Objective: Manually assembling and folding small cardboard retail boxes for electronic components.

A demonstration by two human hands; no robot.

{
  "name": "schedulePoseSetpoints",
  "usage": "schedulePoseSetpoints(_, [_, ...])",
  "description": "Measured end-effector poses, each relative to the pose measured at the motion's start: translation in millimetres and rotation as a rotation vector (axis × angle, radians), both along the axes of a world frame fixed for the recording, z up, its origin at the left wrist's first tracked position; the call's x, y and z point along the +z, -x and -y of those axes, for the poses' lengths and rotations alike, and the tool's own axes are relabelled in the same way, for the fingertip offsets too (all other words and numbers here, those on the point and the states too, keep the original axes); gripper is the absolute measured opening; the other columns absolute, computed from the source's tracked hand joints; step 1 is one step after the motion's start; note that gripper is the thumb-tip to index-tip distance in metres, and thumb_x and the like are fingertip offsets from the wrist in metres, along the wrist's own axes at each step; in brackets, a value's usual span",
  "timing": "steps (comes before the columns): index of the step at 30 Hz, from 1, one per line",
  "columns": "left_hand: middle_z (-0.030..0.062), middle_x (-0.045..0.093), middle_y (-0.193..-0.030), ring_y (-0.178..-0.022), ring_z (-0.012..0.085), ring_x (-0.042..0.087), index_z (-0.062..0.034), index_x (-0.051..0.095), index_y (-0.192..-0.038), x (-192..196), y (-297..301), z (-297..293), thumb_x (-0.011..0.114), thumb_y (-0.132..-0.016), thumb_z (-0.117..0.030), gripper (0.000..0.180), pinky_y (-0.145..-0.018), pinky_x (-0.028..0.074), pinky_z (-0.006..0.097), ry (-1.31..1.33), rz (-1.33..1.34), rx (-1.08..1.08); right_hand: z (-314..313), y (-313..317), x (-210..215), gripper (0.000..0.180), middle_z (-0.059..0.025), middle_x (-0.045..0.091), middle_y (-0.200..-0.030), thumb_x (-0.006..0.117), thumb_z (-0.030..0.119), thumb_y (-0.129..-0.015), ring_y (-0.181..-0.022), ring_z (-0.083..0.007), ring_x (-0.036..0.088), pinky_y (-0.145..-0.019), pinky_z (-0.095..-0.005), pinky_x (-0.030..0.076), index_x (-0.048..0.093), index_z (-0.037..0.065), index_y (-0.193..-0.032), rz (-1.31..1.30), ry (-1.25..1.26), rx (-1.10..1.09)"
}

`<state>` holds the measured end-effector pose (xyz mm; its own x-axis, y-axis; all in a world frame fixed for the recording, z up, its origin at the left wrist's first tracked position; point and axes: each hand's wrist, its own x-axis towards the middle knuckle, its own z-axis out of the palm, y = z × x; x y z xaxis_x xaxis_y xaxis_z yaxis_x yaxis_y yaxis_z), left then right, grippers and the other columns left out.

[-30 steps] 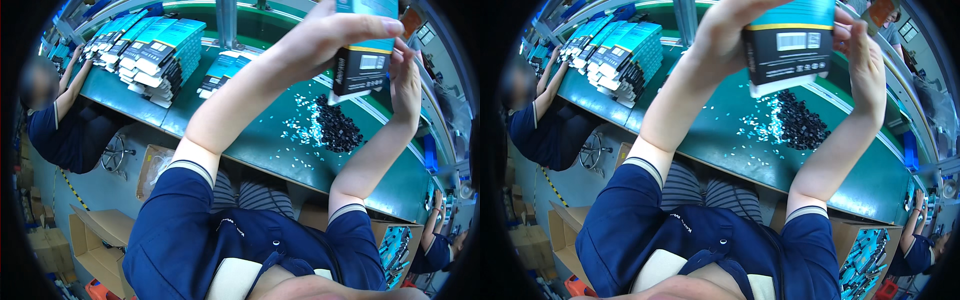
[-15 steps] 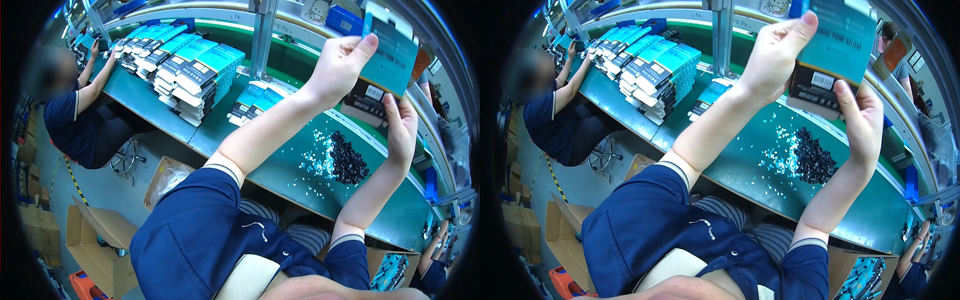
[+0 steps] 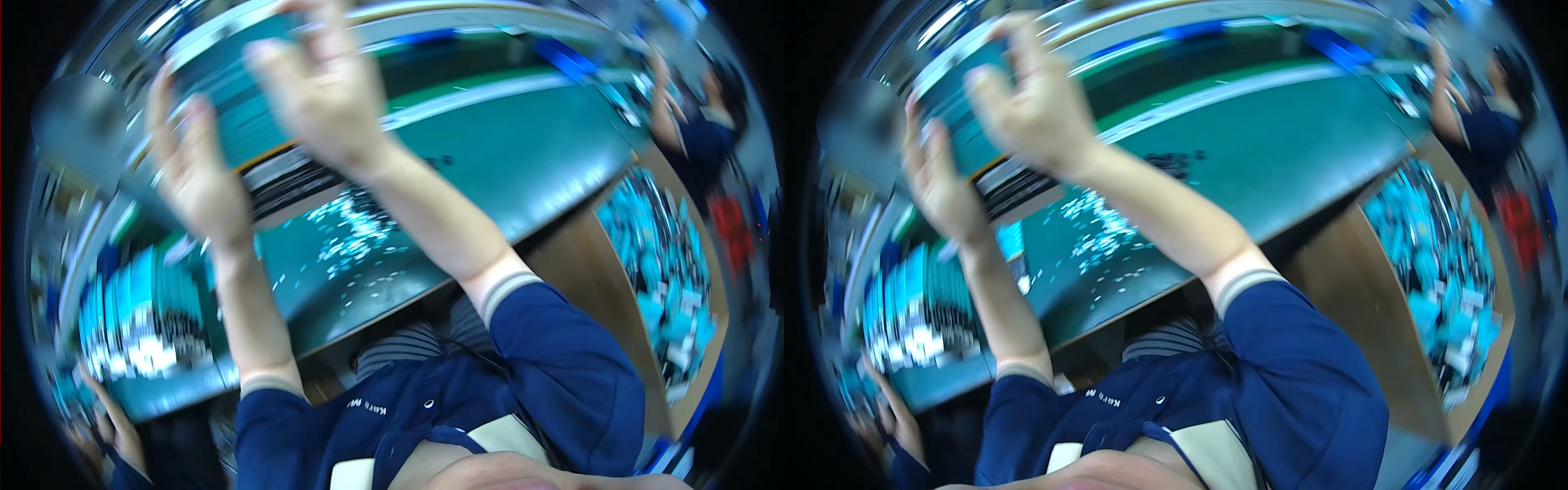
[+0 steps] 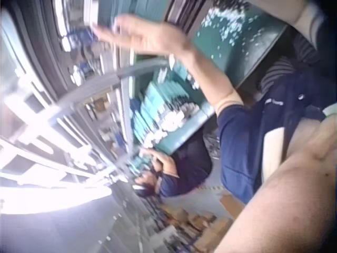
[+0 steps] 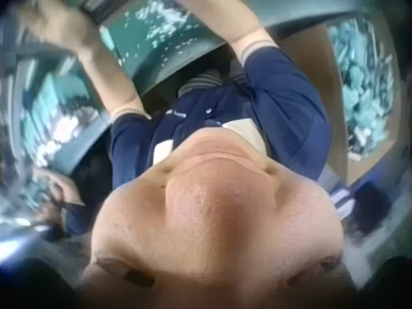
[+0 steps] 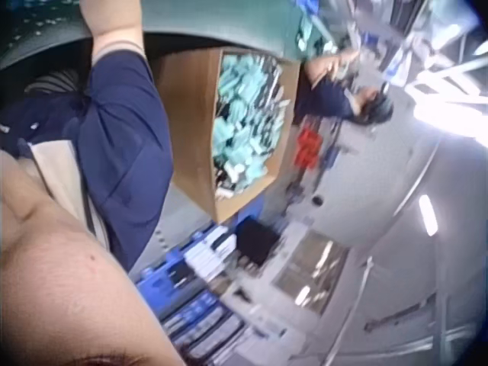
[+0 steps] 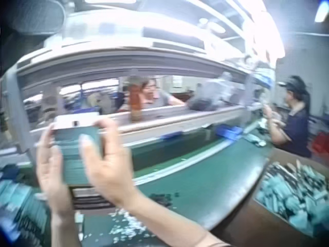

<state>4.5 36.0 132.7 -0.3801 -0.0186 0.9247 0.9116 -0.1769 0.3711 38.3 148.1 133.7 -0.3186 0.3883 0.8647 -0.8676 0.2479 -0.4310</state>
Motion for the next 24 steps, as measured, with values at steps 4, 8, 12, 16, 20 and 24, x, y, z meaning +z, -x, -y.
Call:
schedulePoseSetpoints(4, [0.0040,0.056,-0.101,-0.093,0.0090,0.052,-0.0041,0.054,-0.109,-9,-2,2,0.047,-0.097,-0.022,0.023,-0.082,0.042,0.023,-0.059,0.174,-0.068,2,-8,4,0.018,-0.0088,0.052,-0.056,0.061,0.015,-0.084,-0.049,-0.0170,0.053,-0.047,-0.0314,0.040,0.050,0.002,-0.081,-0.076,-0.047,-0.176])
schedulePoseSetpoints(8, [0.0000,0.050,-0.087,-0.082,0.0079,0.045,-0.0061,0.052,-0.097,-11,-8,-3,0.047,-0.097,-0.024,0.018,-0.077,0.039,0.021,-0.088,0.355,0.031,2,-12,2,0.019,-0.0106,0.056,-0.059,0.058,0.016,-0.088,-0.050,-0.0163,0.055,-0.046,-0.0285,0.039,0.053,0.000,-0.080,-0.050,-0.008,-0.125])
schedulePoseSetpoints(12, [0.0041,0.054,-0.092,-0.084,0.0091,0.052,-0.0041,0.052,-0.099,-14,1,-1,0.047,-0.097,-0.026,0.022,-0.076,0.044,0.022,-0.185,0.255,-0.076,6,-2,6,0.016,-0.0122,0.063,-0.064,0.061,0.013,-0.085,-0.057,-0.0169,0.062,-0.050,-0.0275,0.044,0.060,-0.003,-0.088,-0.097,0.006,-0.072])
schedulePoseSetpoints(16, [0.0069,0.062,-0.090,-0.080,0.0121,0.059,-0.0027,0.058,-0.104,-16,19,19,0.049,-0.096,-0.026,0.027,-0.072,0.051,0.026,-0.185,0.314,-0.160,12,10,-1,0.017,-0.0095,0.064,-0.065,0.069,0.016,-0.078,-0.057,-0.0137,0.061,-0.050,-0.0244,0.045,0.065,-0.001,-0.077,-0.211,-0.073,-0.133])
schedulePoseSetpoints(20, [0.0106,0.064,-0.093,-0.078,0.0091,0.059,0.0025,0.055,-0.108,-10,11,8,0.054,-0.092,-0.009,0.020,-0.072,0.047,0.018,-0.256,0.137,-0.001,19,13,-2,0.011,-0.0128,0.062,-0.061,0.064,0.008,-0.076,-0.055,-0.0157,0.063,-0.048,-0.0245,0.046,0.062,-0.003,-0.075,-0.156,-0.030,-0.135])
schedulePoseSetpoints(24, [0.0076,0.063,-0.086,-0.075,0.0102,0.059,0.0009,0.058,-0.097,-9,6,12,0.056,-0.090,-0.010,0.013,-0.068,0.047,0.019,-0.290,0.210,-0.077,24,14,-6,0.007,-0.0023,0.064,-0.070,0.063,0.004,-0.083,-0.063,-0.0016,0.055,-0.054,-0.0162,0.044,0.062,-0.002,-0.083,-0.026,0.053,0.134])
